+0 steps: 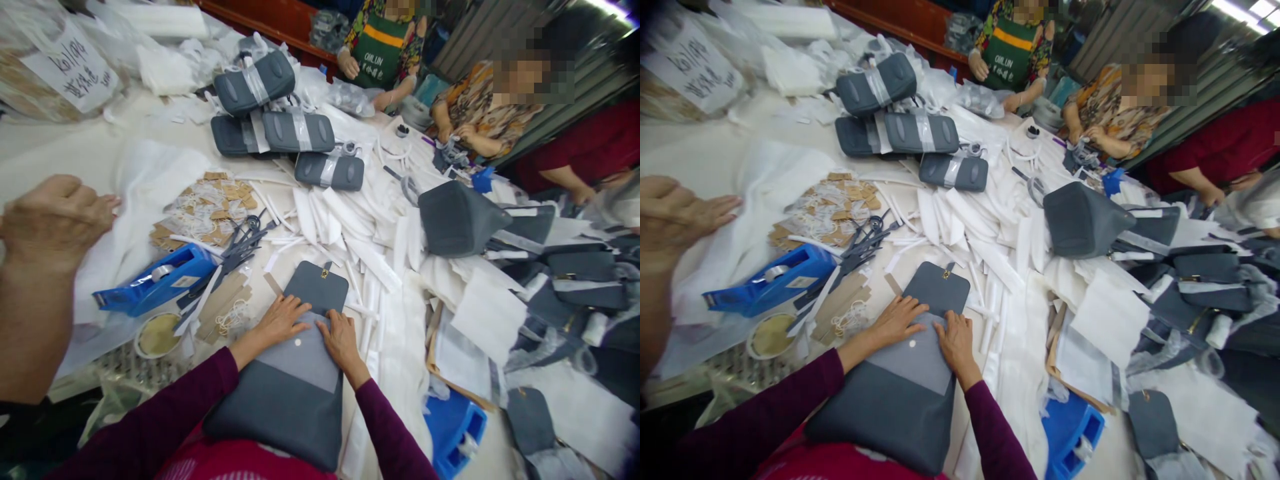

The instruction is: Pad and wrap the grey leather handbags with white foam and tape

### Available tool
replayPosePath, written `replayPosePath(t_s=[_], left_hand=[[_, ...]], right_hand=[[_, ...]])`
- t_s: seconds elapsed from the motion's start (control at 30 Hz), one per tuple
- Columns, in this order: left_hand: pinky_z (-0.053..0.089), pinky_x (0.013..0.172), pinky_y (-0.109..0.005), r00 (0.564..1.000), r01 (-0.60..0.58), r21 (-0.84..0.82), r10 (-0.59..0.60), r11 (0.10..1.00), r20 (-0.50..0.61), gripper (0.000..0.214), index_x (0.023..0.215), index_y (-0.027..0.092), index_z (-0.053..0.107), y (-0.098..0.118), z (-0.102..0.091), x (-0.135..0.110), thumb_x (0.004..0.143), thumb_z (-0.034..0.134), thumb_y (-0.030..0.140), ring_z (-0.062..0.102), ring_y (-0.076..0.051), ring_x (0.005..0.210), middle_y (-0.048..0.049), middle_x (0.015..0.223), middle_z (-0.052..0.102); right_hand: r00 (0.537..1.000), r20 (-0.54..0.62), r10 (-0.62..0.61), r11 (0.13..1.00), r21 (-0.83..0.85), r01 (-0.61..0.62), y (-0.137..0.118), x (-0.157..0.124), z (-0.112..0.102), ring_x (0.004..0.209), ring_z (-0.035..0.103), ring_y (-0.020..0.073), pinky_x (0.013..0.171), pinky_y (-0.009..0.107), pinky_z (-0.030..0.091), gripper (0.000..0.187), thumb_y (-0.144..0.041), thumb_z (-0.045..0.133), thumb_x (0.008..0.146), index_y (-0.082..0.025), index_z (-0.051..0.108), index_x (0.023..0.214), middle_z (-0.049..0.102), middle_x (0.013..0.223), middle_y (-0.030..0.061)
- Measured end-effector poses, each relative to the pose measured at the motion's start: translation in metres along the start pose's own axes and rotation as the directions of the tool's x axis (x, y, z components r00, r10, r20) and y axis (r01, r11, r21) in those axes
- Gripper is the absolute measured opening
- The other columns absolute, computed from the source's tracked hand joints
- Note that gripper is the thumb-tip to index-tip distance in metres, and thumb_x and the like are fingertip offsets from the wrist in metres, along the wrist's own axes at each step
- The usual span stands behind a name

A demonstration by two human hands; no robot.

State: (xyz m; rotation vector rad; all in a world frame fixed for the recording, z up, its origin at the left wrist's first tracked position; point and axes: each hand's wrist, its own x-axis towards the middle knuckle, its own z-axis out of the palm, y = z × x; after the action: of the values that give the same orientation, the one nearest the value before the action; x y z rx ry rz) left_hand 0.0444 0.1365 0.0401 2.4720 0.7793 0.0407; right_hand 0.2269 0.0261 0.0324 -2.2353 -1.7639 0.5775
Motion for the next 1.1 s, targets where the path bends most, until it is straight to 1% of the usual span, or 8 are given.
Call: replayPosePath(t_s=[0.13,0.37,0.53,0.73,0.83,0.93,1.03,1.1], left_hand=[[0.029,0.098,-0.044,0.993,-0.076,-0.012,0.077,0.997,0.093,0.057,0.135,0.039,0.047,-0.007,-0.001,-0.003,0.084,0.05,0.064,0.046,-0.028,0.105,-0.008,0.116,0.052],[0.031,0.099,-0.049,0.989,-0.082,-0.006,0.082,0.997,0.123,0.059,0.137,0.046,0.043,-0.012,0.001,-0.002,0.082,0.052,0.065,0.046,-0.03,0.109,-0.0089,0.117,0.051],[0.029,0.102,-0.054,0.99,-0.069,-0.041,0.074,0.997,0.123,0.06,0.136,0.045,0.044,-0.008,-0.003,-0.006,0.081,0.053,0.065,0.046,-0.032,0.113,-0.01,0.121,0.051],[0.035,0.097,-0.054,0.996,-0.082,-0.137,0.087,0.987,0.026,0.056,0.128,0.034,0.058,-0.011,-0.001,-0.007,0.078,0.061,0.06,0.05,-0.033,0.106,-0.0112,0.115,0.056],[0.034,0.095,-0.054,0.992,-0.127,-0.132,0.129,0.983,0.009,0.065,0.128,0.024,0.058,-0.017,0.007,-0.007,0.079,0.051,0.066,0.051,-0.03,0.108,-0.0072,0.114,0.054],[0.033,0.093,-0.053,0.987,-0.16,-0.122,0.161,0.98,-0.004,0.068,0.126,0.017,0.057,-0.019,0.013,-0.007,0.08,0.048,0.065,0.049,-0.027,0.109,-0.0055,0.116,0.052],[0.033,0.09,-0.053,0.987,-0.159,-0.093,0.159,0.983,-0.007,0.071,0.118,0.006,0.06,-0.016,0.012,-0.008,0.078,0.05,0.064,0.048,-0.027,0.107,-0.0079,0.113,0.051],[0.032,0.091,-0.052,0.988,-0.157,-0.074,0.156,0.985,-0.019,0.074,0.11,-0.002,0.061,-0.013,0.011,-0.009,0.078,0.049,0.064,0.048,-0.029,0.106,-0.0089,0.109,0.051]], right_hand=[[0.999,-0.038,0.024,0.994,0.104,-0.02,0.009,-0.002,0.005,0.098,0.056,0.0222,0.087,0.037,0.037,0.021,-0.032,0.038,0.096,-0.018,0.051,0.105,0.061,0.101,0.0077],[0.994,-0.087,0.066,0.995,0.086,-0.059,0.02,-0.012,-0.006,0.101,0.054,0.0204,0.089,0.034,0.043,0.02,-0.029,0.042,0.093,-0.021,0.056,0.103,0.059,0.102,0.007],[0.955,-0.196,0.221,0.973,-0.025,-0.23,0.047,0.032,-0.025,0.097,0.059,0.0227,0.083,0.035,0.046,0.03,-0.015,0.033,0.09,-0.015,0.059,0.107,0.059,0.105,0.0138],[0.886,-0.111,0.451,0.866,-0.188,-0.464,0.068,0.089,-0.044,0.074,0.064,0.0264,0.066,0.035,0.045,0.018,-0.009,0.05,0.074,-0.012,0.067,0.08,0.063,0.075,0.0149],[0.871,-0.119,0.476,0.831,-0.262,-0.49,0.066,0.092,-0.058,0.084,0.063,0.0297,0.068,0.036,0.044,0.019,-0.012,0.051,0.076,-0.01,0.067,0.086,0.063,0.085,0.0186],[0.91,-0.158,0.384,0.85,-0.325,-0.415,0.048,0.084,-0.069,0.103,0.055,0.0322,0.081,0.04,0.04,0.026,-0.016,0.042,0.085,-0.01,0.063,0.1,0.059,0.104,0.0209],[0.991,-0.066,0.114,0.939,-0.319,-0.129,0.017,0.071,-0.061,0.103,0.052,0.0277,0.09,0.039,0.034,0.028,-0.014,0.036,0.089,-0.014,0.061,0.101,0.06,0.102,0.0147],[0.998,0.028,-0.056,0.978,-0.201,0.06,-0.003,0.063,-0.043,0.097,0.053,0.0244,0.087,0.035,0.034,0.026,-0.011,0.037,0.089,-0.016,0.061,0.099,0.061,0.097,0.0112]])
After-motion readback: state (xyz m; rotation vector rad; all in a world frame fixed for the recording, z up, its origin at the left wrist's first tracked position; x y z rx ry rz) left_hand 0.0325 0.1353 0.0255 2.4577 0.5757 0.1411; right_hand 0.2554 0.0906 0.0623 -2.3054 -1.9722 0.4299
